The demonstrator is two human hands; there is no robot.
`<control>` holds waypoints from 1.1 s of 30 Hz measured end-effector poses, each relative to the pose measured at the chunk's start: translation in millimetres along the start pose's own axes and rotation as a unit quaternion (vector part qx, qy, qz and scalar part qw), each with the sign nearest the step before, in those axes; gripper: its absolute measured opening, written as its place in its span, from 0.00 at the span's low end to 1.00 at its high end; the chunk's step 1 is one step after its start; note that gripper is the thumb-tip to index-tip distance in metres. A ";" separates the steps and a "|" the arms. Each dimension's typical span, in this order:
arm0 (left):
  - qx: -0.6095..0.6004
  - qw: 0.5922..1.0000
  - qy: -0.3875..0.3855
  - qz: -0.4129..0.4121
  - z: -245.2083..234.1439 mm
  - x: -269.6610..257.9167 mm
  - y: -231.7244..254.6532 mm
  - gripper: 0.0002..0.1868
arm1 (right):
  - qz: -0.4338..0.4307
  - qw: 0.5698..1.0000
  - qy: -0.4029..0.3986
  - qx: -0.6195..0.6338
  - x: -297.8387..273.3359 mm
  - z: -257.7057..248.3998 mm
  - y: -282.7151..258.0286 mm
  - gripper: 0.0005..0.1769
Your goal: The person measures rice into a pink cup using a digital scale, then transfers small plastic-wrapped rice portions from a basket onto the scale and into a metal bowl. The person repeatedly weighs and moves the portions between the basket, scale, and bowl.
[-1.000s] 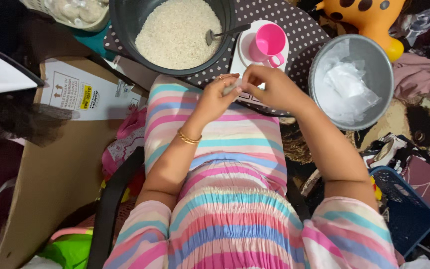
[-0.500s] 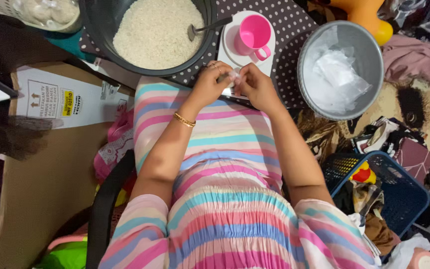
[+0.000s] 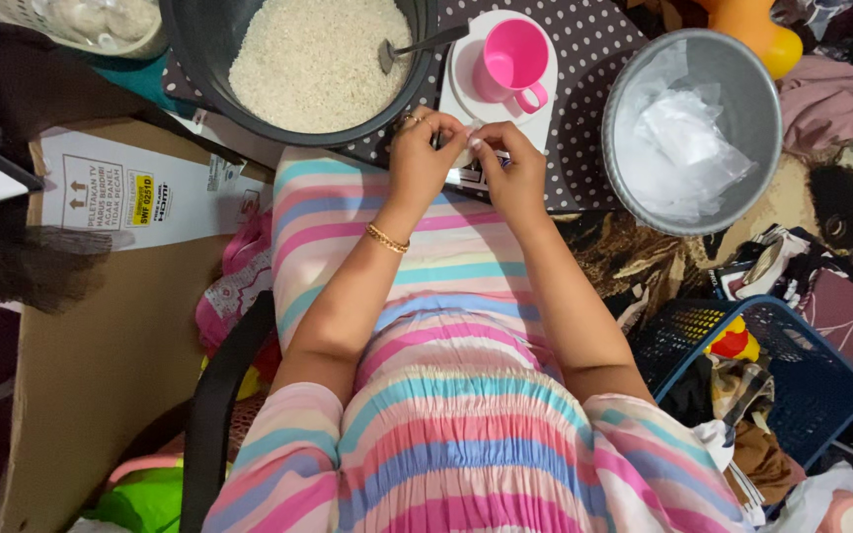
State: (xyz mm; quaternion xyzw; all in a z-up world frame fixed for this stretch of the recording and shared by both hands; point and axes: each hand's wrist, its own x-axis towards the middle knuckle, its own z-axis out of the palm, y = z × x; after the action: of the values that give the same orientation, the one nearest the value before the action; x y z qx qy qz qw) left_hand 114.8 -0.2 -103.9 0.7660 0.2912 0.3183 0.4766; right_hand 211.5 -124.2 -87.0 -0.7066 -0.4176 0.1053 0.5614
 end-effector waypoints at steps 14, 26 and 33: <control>0.045 0.994 0.029 0.090 0.3 -9.4 8.7 0.05 | 0.107 0.991 0.062 0.044 -1.1 14.1 -15.9 0.04; -0.186 0.979 -0.086 -0.004 9.0 -7.8 -11.6 0.07 | 0.032 0.996 0.047 -0.071 1.1 1.2 -48.9 0.04; -0.391 0.906 -0.151 -0.065 -37.6 -22.2 19.6 0.10 | 0.029 0.999 0.019 0.019 -0.7 4.9 -76.8 0.07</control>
State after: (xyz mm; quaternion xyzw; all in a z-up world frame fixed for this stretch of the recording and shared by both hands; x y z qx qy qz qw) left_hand 74.8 -3.7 -77.7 0.5369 0.1170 0.2556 0.7955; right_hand 171.7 -119.7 -21.2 -0.7096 -0.3842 0.1159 0.5791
